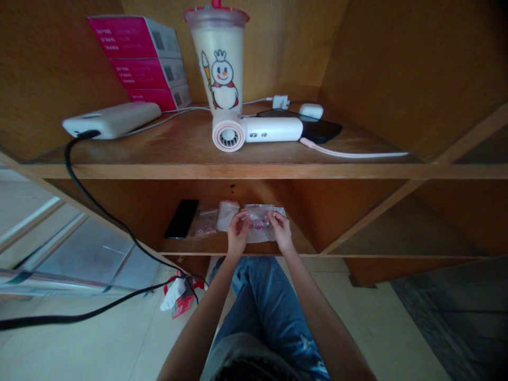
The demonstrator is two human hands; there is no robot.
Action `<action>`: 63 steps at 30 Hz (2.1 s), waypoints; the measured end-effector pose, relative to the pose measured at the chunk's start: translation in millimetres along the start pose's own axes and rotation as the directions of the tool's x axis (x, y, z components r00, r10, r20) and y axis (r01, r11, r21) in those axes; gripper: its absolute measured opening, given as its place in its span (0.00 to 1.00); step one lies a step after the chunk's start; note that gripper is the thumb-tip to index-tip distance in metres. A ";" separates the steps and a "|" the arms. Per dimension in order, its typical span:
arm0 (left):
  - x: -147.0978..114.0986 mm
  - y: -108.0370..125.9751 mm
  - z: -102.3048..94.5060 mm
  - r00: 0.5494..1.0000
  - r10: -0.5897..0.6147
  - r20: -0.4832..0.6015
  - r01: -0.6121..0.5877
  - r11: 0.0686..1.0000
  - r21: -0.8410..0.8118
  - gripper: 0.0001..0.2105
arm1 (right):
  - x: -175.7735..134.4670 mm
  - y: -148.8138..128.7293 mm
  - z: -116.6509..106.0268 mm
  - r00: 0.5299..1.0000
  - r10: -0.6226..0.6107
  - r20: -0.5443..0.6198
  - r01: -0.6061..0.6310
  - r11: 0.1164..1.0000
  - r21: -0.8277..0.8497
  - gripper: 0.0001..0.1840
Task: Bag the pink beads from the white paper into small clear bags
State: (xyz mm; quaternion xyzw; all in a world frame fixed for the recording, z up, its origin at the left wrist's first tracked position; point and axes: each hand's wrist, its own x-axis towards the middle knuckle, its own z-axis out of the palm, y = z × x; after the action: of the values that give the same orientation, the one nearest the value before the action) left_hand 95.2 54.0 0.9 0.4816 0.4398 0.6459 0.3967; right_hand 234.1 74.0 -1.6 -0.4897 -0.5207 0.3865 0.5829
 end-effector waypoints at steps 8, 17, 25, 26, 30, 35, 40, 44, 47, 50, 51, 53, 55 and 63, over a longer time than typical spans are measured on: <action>-6.2 26.6 -1.4 0.996 -0.078 -0.034 0.072 0.985 -0.154 0.13 | -10.5 -3.4 17.8 0.901 0.423 0.096 -0.398 0.717 0.573 0.13; -9.9 40.8 -0.5 1.000 -0.008 0.027 0.011 0.992 -0.125 0.10 | -11.1 -12.6 33.8 0.835 0.492 0.248 -0.470 0.401 0.787 0.10; -8.2 49.6 -3.3 0.996 0.088 0.008 -0.089 0.995 0.047 0.10 | -13.8 -15.5 42.2 0.830 0.484 0.276 -0.483 0.378 0.790 0.09; -7.8 50.8 -3.8 0.996 0.094 0.001 -0.094 0.993 0.074 0.10 | -14.6 -15.6 42.9 0.830 0.490 0.266 -0.482 0.390 0.785 0.10; -5.9 52.3 -7.4 0.996 0.087 0.005 -0.087 0.991 0.105 0.10 | -17.7 -12.9 44.1 0.835 0.493 0.243 -0.480 0.437 0.760 0.11; -2.7 50.5 -12.9 0.996 0.084 -0.009 -0.083 0.991 0.101 0.10 | -21.1 -7.9 44.0 0.827 0.487 0.281 -0.504 0.423 0.753 0.13; -0.9 49.7 -16.3 0.995 0.100 -0.030 -0.097 0.992 0.087 0.09 | -23.5 -8.0 44.1 0.795 0.482 0.369 -0.561 0.350 0.751 0.12; -0.9 51.7 -17.1 0.995 0.090 -0.044 -0.086 0.992 0.091 0.09 | -23.5 -10.2 41.7 0.765 0.448 0.463 -0.620 0.320 0.716 0.13; -1.0 53.5 -16.9 0.995 0.083 -0.047 -0.079 0.993 0.083 0.09 | -22.3 -11.2 39.8 0.753 0.433 0.496 -0.642 0.312 0.701 0.15; -1.6 55.2 -16.3 0.997 0.071 -0.036 -0.068 0.995 0.067 0.10 | -21.3 -11.1 39.7 0.746 0.442 0.498 -0.647 0.303 0.700 0.14; -2.0 55.8 -16.1 0.997 0.067 -0.025 -0.065 0.996 0.059 0.10 | -21.1 -10.9 40.1 0.746 0.449 0.491 -0.644 0.301 0.703 0.13; -2.9 57.0 -15.6 0.998 0.061 0.001 -0.061 0.997 0.043 0.11 | -20.9 -10.5 41.0 0.751 0.461 0.473 -0.631 0.291 0.719 0.11; -3.9 58.3 -15.4 0.998 0.058 0.020 -0.058 0.998 0.034 0.12 | -20.8 -10.2 41.5 0.750 0.464 0.472 -0.628 0.275 0.728 0.10; 2.3 58.7 -27.5 0.984 -0.036 -0.174 0.044 0.998 0.042 0.09 | -21.4 -13.2 39.2 0.689 0.507 0.518 -0.716 0.368 0.593 0.16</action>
State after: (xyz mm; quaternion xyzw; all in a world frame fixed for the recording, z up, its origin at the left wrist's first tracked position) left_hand 62.8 33.5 53.2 0.4236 0.4969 0.6670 0.3589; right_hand 191.3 57.1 5.5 -0.3023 -0.1527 0.8135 0.4727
